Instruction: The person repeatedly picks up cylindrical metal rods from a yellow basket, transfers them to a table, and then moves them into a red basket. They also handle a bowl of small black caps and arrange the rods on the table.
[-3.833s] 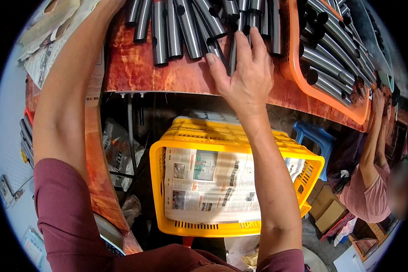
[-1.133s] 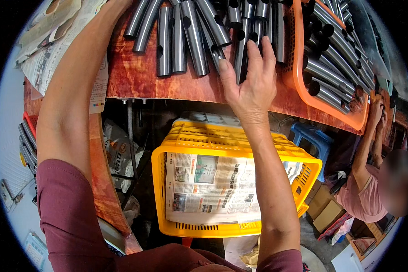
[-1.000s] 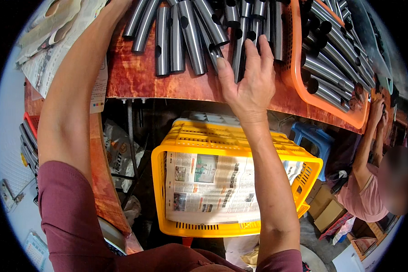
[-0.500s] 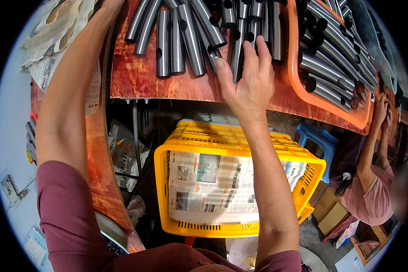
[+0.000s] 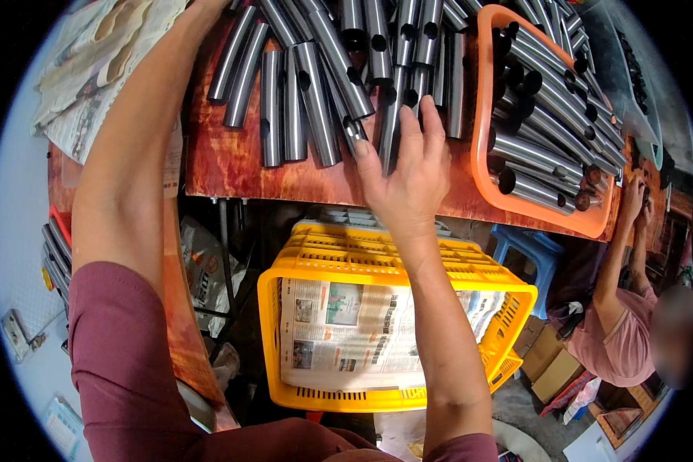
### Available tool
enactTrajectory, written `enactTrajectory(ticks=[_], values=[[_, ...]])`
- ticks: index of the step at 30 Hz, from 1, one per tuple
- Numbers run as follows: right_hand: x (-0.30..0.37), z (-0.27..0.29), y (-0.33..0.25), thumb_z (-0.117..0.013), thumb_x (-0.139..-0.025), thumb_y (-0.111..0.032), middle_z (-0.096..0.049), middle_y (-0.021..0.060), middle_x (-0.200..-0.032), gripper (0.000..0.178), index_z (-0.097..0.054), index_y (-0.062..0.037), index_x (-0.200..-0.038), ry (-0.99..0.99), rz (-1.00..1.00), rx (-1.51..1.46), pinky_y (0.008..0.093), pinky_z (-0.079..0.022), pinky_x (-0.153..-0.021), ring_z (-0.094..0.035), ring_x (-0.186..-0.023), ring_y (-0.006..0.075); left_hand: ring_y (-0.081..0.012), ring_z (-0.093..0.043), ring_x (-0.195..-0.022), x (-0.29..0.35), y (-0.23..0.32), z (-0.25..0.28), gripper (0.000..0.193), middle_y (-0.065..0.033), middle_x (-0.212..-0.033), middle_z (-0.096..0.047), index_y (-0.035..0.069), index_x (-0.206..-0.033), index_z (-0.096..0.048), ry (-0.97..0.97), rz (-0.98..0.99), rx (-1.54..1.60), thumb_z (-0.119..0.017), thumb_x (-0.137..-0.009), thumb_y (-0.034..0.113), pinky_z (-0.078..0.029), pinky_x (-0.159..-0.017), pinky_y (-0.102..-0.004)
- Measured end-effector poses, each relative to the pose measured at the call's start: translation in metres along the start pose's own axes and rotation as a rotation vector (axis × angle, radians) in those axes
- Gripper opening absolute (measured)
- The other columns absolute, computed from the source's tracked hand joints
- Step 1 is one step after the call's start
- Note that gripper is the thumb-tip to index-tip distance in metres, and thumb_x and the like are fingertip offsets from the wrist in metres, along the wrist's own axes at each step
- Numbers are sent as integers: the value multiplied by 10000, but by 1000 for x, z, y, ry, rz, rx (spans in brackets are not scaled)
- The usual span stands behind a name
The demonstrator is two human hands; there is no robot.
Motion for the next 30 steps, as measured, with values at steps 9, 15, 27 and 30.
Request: enactTrajectory(ticks=[9,15,27,30], values=[[-5,-2,4,-737,-759,-392,-488,245,-1344,620,-560,6,-1200,35,68,65,458,-500,-808,-590,-959,412,-306,-557,-1163,-11,-7,-3,487,-214,-1272,-574,-29,-1368,-456,12,15,-37,-488,-973,254,-429,-990,-379],[-5,-4,5,-735,-760,-386,-469,234,-1360,616,-563,11,-1199,12,37,70,464,-473,-830,-569,-986,407,-307,-553,-1169,-18,-10,-8,486,-215,-1274,-574,-31,-1365,-460,17,4,-42,-498,-969,248,-422,-999,-380],[-8,0,-7,-724,-774,-352,-466,217,-1374,584,-567,1,-1212,-7,20,31,470,-464,-864,-559,-1035,408,-301,-558,-1162,-39,-62,29,468,-214,-1247,-593,-41,-1338,-491,77,111,-1,-518,-960,235,-416,-1001,-376],[-7,9,3,-710,-789,-366,-459,222,-1385,591,-564,1,-1229,-32,-52,34,476,-443,-914,-539,-1112,414,-265,-601,-1077,23,62,-9,406,-189,-1149,-646,-37,-1229,-594,80,115,792,-536,-954,256,-450,-929,-360]])
Point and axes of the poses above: each hand's wrist, its own x-axis away from the middle knuckle, its own z-axis out of the back of the hand, y = z × x, the point moved 2 cm from there along -x, towards the middle knuckle
